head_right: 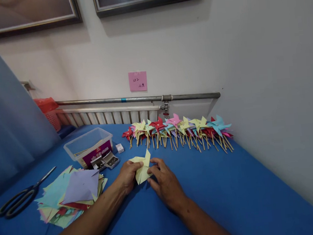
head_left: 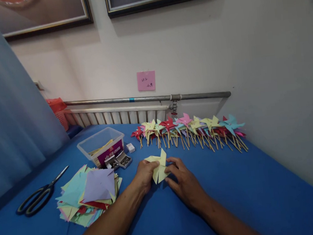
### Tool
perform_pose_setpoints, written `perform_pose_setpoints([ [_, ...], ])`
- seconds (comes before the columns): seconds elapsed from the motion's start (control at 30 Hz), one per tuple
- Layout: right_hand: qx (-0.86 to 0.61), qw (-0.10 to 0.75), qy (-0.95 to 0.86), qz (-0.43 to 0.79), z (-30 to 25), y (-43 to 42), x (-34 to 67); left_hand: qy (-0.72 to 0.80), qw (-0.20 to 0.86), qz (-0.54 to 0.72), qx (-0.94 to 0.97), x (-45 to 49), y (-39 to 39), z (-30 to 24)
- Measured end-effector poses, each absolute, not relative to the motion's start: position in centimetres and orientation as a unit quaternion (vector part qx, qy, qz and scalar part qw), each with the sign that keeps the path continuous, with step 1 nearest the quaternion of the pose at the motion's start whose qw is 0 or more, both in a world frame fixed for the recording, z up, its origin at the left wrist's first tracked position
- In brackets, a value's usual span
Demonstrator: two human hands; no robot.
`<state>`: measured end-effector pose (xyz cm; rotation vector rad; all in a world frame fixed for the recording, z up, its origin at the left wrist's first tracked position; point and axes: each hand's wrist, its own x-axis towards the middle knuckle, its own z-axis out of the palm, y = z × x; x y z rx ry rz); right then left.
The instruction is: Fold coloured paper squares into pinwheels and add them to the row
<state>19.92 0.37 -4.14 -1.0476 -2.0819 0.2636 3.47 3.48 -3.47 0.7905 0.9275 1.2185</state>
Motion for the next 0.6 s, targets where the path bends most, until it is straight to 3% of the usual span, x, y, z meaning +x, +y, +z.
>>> perform_pose_setpoints([
  [0.6, -0.395, 0.394, -0.83, 0.008, -3.67, 0.11, 19.89, 0.397, 0.657, 0.545, 0.336, 4.07, 3.1, -3.38],
])
